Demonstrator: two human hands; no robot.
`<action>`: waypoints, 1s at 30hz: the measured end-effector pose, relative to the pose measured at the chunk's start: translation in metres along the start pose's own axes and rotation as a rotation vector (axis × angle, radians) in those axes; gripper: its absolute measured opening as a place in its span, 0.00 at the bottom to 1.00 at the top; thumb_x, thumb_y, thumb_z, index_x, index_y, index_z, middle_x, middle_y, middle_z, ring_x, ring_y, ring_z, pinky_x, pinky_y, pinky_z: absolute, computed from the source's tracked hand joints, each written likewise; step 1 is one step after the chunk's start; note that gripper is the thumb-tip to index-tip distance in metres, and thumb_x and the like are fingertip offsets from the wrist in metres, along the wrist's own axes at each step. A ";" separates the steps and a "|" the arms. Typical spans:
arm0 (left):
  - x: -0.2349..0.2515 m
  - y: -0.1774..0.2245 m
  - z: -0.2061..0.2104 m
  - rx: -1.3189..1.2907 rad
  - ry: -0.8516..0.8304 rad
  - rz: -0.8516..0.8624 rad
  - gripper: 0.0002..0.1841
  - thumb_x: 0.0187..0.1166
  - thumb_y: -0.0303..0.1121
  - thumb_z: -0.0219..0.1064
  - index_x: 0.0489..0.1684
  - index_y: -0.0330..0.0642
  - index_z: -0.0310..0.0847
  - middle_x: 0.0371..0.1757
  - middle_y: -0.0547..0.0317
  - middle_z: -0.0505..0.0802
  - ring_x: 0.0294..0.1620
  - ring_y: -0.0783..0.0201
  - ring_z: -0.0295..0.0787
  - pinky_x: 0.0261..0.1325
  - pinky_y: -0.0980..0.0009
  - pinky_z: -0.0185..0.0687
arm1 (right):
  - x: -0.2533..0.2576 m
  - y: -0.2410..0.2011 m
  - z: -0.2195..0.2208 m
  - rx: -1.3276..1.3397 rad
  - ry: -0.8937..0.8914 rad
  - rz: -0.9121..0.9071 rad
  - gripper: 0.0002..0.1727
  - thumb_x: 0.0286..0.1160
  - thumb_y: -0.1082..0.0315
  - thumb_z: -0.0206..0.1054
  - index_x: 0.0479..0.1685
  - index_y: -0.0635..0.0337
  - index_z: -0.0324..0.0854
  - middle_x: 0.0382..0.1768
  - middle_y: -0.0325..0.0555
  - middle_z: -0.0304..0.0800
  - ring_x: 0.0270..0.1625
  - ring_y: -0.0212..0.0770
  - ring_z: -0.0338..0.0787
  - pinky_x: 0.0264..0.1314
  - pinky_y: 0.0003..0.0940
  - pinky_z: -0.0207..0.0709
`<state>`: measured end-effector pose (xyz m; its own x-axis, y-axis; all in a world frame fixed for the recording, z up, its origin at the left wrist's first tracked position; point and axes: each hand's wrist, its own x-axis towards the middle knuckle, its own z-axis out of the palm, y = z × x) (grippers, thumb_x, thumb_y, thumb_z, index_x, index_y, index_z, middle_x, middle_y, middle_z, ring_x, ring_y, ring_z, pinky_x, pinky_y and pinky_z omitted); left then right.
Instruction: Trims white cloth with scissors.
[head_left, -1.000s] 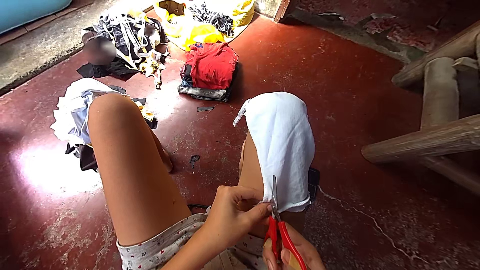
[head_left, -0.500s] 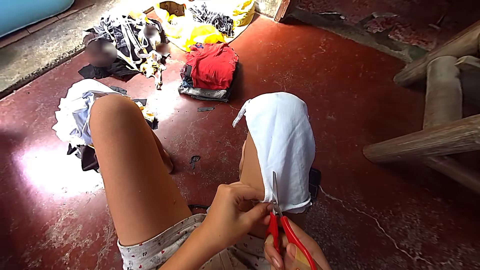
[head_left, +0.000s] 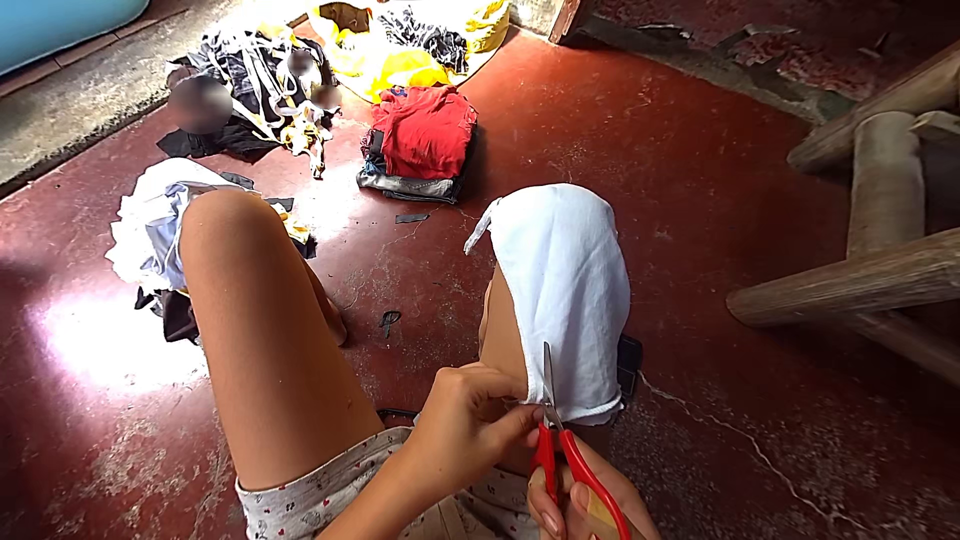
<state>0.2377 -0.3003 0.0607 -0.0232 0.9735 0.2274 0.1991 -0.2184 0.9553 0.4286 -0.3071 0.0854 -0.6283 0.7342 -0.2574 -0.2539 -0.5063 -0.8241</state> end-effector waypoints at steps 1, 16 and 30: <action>0.000 0.000 0.000 0.001 -0.001 0.002 0.09 0.78 0.32 0.72 0.32 0.36 0.92 0.33 0.61 0.94 0.41 0.76 0.88 0.50 0.79 0.83 | 0.000 0.000 0.000 -0.004 -0.001 -0.001 0.25 0.80 0.48 0.68 0.66 0.53 0.71 0.31 0.25 0.84 0.27 0.22 0.83 0.22 0.19 0.75; 0.000 0.000 -0.001 0.003 -0.012 -0.005 0.09 0.78 0.32 0.72 0.32 0.36 0.91 0.32 0.61 0.93 0.41 0.76 0.88 0.49 0.79 0.83 | 0.000 0.001 0.000 -0.005 0.005 -0.007 0.25 0.80 0.49 0.68 0.65 0.54 0.71 0.30 0.25 0.83 0.26 0.23 0.83 0.21 0.19 0.74; -0.002 -0.004 -0.002 0.084 -0.013 -0.015 0.10 0.80 0.36 0.71 0.32 0.41 0.93 0.31 0.66 0.93 0.38 0.76 0.87 0.50 0.71 0.79 | -0.004 -0.001 0.003 -0.041 0.059 -0.015 0.20 0.80 0.64 0.66 0.68 0.58 0.74 0.28 0.24 0.85 0.22 0.21 0.81 0.18 0.18 0.72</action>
<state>0.2350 -0.3015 0.0566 -0.0141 0.9776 0.2099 0.2808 -0.1976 0.9392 0.4293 -0.3111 0.0884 -0.5796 0.7675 -0.2738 -0.2313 -0.4771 -0.8478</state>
